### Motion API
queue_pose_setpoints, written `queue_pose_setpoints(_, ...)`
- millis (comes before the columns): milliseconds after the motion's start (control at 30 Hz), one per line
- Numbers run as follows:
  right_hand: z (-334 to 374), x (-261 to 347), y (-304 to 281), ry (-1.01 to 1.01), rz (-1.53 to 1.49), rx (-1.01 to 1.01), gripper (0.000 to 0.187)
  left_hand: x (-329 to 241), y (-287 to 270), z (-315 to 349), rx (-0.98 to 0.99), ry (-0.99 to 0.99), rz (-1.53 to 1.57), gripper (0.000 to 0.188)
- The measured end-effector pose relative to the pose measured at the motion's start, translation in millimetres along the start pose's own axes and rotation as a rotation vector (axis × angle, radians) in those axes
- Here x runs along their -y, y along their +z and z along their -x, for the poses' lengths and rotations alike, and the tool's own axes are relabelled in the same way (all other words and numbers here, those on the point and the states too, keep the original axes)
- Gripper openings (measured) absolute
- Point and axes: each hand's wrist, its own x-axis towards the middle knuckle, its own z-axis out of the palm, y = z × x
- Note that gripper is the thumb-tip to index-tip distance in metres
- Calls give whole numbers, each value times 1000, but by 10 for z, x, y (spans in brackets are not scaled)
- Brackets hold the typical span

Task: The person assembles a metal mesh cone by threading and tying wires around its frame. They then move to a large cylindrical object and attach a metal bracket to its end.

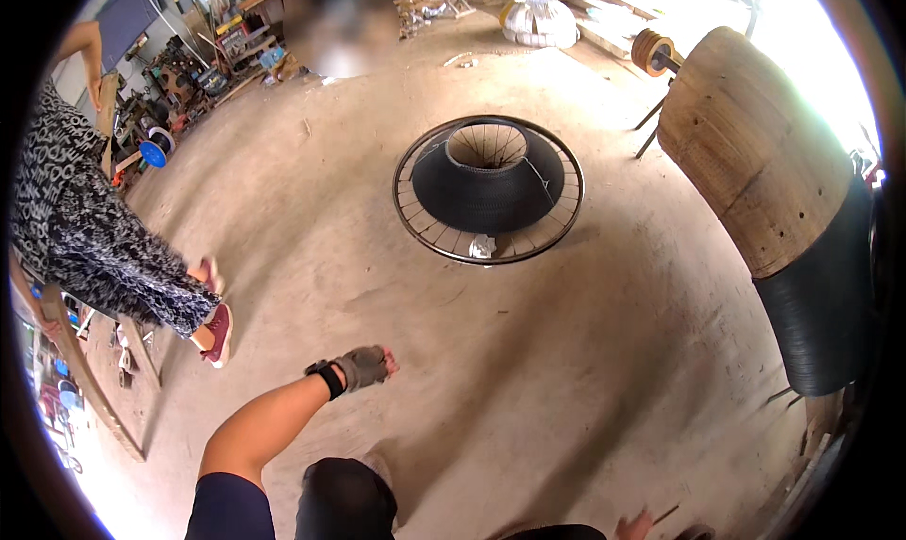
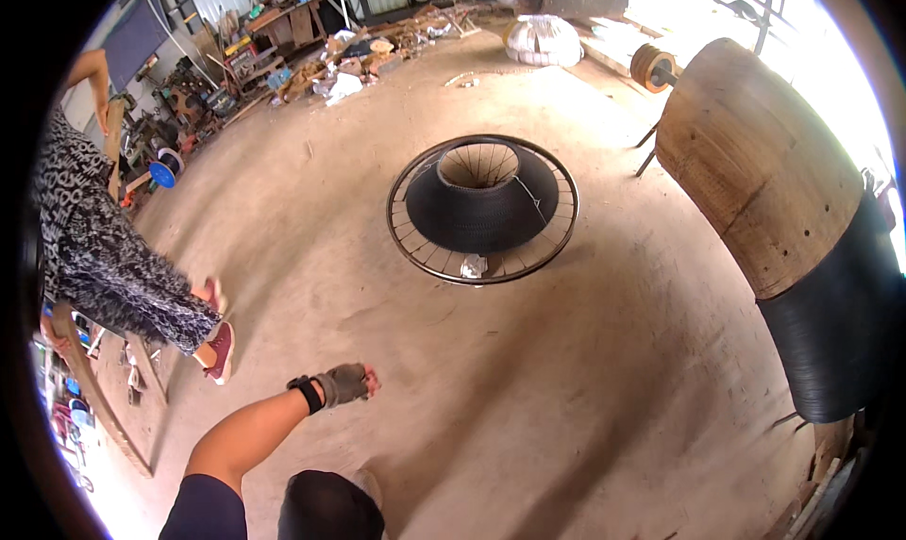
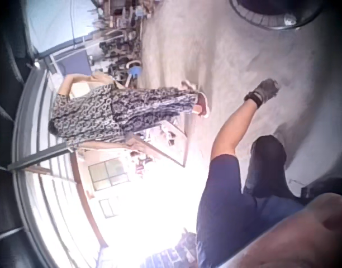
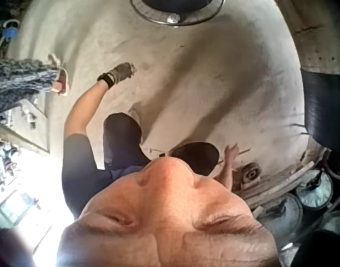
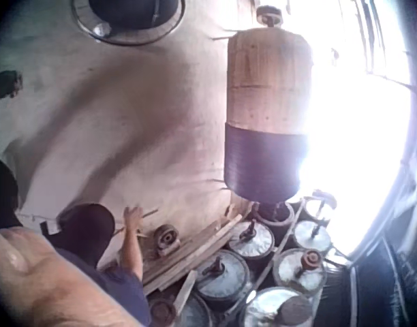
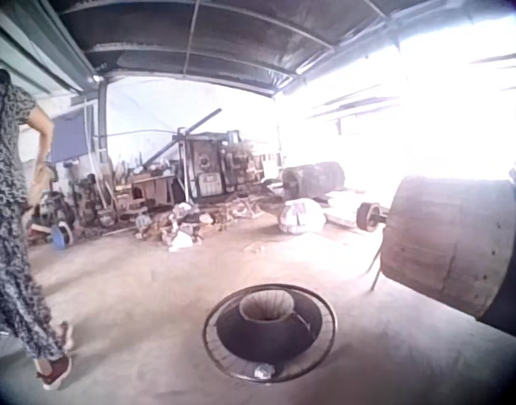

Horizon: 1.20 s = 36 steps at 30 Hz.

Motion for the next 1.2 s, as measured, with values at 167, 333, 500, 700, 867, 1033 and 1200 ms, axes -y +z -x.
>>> queue_pose_setpoints(167,-1124,2593,-2172,-504,-218,-189,36,-1070,-403,825,44,23,-237,12)
queue_pose_setpoints(333,-1037,4732,-3326,-634,-1188,182,31,-1356,-495,1632,203,35,-78,6)
queue_pose_setpoints(500,253,5151,-3821,-1233,-487,146,24,-2323,-1059,2585,208,-244,-231,22)
queue_pose_setpoints(700,731,3263,-3751,-567,-356,295,26,-2705,-1480,2554,135,-304,-12,33)
queue_pose_setpoints(867,-40,2700,-4429,-376,-57,470,33,-4087,-1870,1714,26,-251,228,29)
queue_pose_setpoints(1033,-1232,2610,-5049,-13,-487,486,24,-5112,-2011,864,-90,-84,184,30)
queue_pose_setpoints(1200,-1600,1918,-5402,396,-878,529,17,-5646,-2114,368,-75,-34,95,27)
